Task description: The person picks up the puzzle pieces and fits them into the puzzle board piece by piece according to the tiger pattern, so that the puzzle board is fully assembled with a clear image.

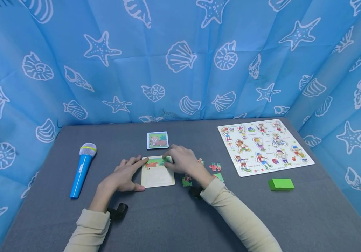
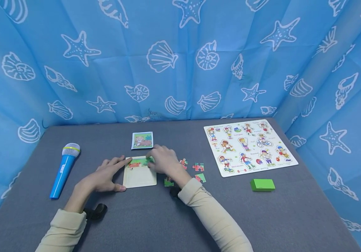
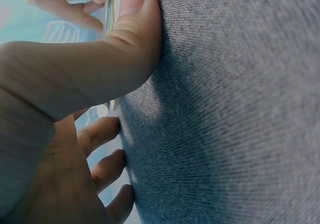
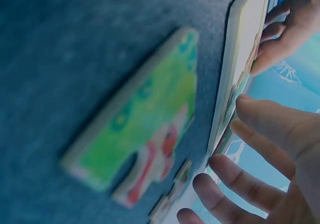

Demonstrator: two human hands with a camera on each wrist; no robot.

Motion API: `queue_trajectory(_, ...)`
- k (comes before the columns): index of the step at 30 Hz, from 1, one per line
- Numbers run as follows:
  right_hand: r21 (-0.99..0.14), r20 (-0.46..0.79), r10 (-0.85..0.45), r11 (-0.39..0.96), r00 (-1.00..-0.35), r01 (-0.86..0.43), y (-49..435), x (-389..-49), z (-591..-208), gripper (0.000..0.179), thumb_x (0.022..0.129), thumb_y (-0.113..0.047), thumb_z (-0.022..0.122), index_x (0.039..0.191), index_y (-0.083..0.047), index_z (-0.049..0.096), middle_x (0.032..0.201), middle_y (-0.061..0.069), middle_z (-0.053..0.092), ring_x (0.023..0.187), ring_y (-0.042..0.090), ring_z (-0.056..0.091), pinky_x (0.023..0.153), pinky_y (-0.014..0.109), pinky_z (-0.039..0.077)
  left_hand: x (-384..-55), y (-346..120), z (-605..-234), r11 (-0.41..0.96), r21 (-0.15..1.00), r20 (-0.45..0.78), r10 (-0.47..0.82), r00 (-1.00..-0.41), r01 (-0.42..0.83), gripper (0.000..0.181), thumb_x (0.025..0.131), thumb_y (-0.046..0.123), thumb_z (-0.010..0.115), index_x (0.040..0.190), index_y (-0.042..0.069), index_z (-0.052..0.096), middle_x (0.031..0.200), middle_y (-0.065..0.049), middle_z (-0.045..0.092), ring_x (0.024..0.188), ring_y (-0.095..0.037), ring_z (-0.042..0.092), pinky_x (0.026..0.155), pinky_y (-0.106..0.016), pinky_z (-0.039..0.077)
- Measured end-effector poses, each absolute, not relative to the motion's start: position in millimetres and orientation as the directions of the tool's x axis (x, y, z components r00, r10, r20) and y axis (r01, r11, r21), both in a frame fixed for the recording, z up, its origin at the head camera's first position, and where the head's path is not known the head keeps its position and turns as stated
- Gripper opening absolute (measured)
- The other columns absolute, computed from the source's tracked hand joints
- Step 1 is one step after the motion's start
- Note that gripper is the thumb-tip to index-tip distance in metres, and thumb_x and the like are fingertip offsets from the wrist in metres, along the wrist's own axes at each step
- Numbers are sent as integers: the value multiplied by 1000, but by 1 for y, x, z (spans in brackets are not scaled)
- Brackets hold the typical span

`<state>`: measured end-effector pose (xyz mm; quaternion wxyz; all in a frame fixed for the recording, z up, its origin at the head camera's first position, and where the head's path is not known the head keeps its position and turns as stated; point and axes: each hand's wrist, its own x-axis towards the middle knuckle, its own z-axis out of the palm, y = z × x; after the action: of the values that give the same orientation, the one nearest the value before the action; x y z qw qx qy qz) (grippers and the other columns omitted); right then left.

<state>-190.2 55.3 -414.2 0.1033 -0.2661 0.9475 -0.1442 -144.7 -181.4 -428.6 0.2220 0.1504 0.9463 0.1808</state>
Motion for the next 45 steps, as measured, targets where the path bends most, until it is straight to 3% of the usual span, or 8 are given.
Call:
queue_trajectory(3, -339, -111, -534, 813, -838, -474, 61, -191, -414, 31, 95, -32, 73, 124, -21, 75, 125, 7, 68, 108, 27, 65, 82, 48, 56, -145, -181, -429, 896, 402, -379, 353, -855, 191, 99, 83, 43, 83, 163, 23, 28, 169, -20, 23, 142, -47, 33, 110, -70, 33)
queue_trajectory(10, -316, -90, -509, 830, -856, -460, 77, -191, -412, 34, 93, -33, 75, 125, -21, 74, 113, 7, 68, 90, 25, 62, 68, 43, 52, -146, -182, -431, 897, 397, -373, 350, -859, 194, 100, 83, 42, 85, 163, 22, 29, 168, -20, 23, 141, -47, 33, 110, -69, 33)
queue_trajectory(17, -288, -115, -467, 860, -877, -420, 96, -190, -410, 42, 90, -37, 78, 129, -22, 72, 129, 10, 67, 108, 29, 66, 80, 51, 56, -145, -182, -430, 891, 407, -364, 359, -859, 200, 99, 83, 40, 85, 163, 21, 29, 169, -20, 24, 140, -46, 34, 110, -68, 34)
queue_trajectory(22, -285, -133, -455, 868, -880, -406, 106, -188, -410, 47, 89, -39, 80, 131, -21, 71, 119, 8, 68, 100, 25, 64, 74, 47, 54, -145, -182, -429, 895, 401, -369, 351, -861, 193, 98, 83, 40, 84, 163, 23, 29, 169, -19, 24, 141, -47, 34, 110, -69, 34)
queue_trajectory(30, -286, -125, -463, 864, -878, -415, 110, -183, -412, 44, 88, -41, 80, 126, -20, 74, 120, 7, 70, 108, 28, 66, 83, 52, 55, -145, -181, -430, 895, 400, -363, 353, -862, 198, 98, 83, 40, 84, 163, 23, 29, 168, -20, 24, 140, -47, 34, 110, -69, 34)
queue_trajectory(45, -310, -102, -450, 862, -887, -402, 104, -180, -416, 32, 89, -35, 80, 116, -18, 77, 116, 5, 74, 106, 26, 68, 82, 51, 57, -145, -181, -430, 894, 398, -357, 358, -863, 206, 98, 83, 39, 84, 162, 22, 29, 168, -20, 25, 140, -47, 34, 110, -70, 33)
